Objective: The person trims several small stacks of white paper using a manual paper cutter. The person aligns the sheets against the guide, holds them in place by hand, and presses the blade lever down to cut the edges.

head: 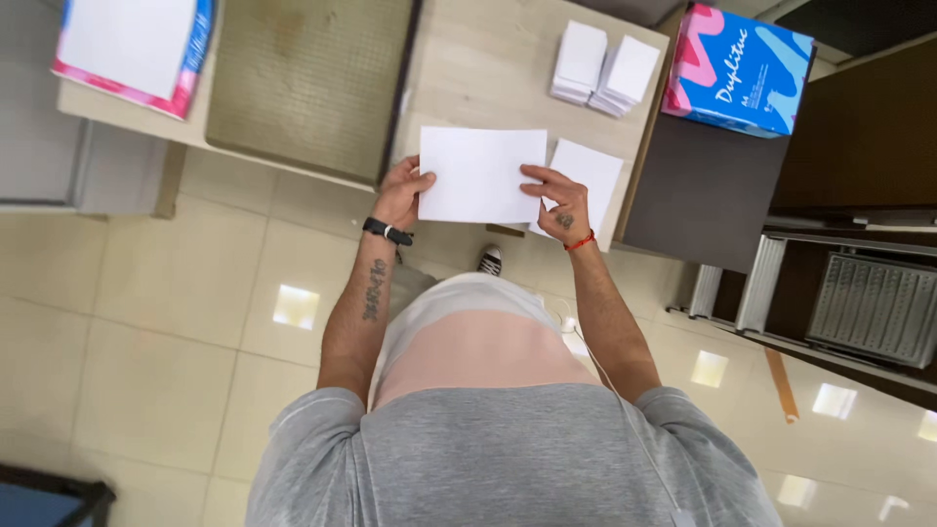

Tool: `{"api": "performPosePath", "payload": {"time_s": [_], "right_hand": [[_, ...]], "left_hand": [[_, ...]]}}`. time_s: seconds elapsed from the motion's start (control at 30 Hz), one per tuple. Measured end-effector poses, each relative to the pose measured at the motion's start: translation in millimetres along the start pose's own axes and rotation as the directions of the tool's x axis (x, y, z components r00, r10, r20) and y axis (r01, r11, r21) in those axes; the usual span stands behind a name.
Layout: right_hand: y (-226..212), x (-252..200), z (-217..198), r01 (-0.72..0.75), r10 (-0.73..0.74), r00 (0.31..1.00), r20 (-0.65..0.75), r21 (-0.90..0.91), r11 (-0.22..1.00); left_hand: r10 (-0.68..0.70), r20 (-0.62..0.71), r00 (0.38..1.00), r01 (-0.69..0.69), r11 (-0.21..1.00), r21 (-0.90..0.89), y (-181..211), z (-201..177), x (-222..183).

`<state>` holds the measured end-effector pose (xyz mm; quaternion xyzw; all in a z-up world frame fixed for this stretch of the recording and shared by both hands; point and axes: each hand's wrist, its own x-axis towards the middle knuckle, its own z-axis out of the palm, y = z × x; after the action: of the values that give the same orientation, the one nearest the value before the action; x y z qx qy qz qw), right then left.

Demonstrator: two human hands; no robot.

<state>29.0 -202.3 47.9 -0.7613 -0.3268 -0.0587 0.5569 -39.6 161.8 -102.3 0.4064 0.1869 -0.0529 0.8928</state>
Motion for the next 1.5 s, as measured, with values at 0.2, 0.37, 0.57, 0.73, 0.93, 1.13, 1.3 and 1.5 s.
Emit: {"api": "performPosePath", "payload": {"time_s": [0.2, 0.37, 0.57, 0.73, 0.93, 1.13, 1.3, 1.5], "right_hand": [[-51.1, 38.9, 90.2, -0.006, 0.002, 0.999, 0.048, 0.069, 0.998], [-52.7, 54.4, 170.4, -0.065, 0.049, 0.991, 0.126, 0.122, 0.990], [-52.6, 62.4, 233.6, -0.207, 0.170, 0.967, 0.191, 0.195, 0.959], [15.3, 38.8, 259.0, -0.427, 0.420, 0.901, 0.107, 0.064, 0.902], [56.7, 70.8, 270.9, -0.830, 0.828, 0.557, 0.061, 0.056, 0.554], [127.9, 110.1, 292.5, -0.896, 0.891, 0.399, 0.216, 0.301, 0.328], [240.8, 107.1, 305.3, -0.820, 0.905, 0.410, 0.112, 0.480, 0.312], [236.6, 183.1, 263.2, -0.812, 0.937, 0.328, -0.124, 0.469, 0.346]], "left_hand": [[0.003, 0.025, 1.000, -0.004, 0.998, 0.058, 75.1, -57.9, -23.1], [0.085, -0.029, 0.996, -0.072, 0.951, 0.302, 139.3, -123.0, -43.0], [0.222, -0.162, 0.962, -0.073, 0.775, 0.627, 196.8, -202.3, -55.8], [0.296, -0.250, 0.922, 0.024, 0.602, 0.798, 211.5, -251.3, -29.7], [0.225, -0.338, 0.914, 0.172, 0.541, 0.823, 199.3, -243.8, 22.2], [0.196, -0.297, 0.934, 0.152, 0.535, 0.831, 162.5, -191.2, 95.6], [0.186, -0.217, 0.958, 0.107, 0.469, 0.876, 147.5, -146.1, 157.3], [0.393, -0.231, 0.890, 0.072, 0.380, 0.922, 135.0, -106.9, 239.1]]}}
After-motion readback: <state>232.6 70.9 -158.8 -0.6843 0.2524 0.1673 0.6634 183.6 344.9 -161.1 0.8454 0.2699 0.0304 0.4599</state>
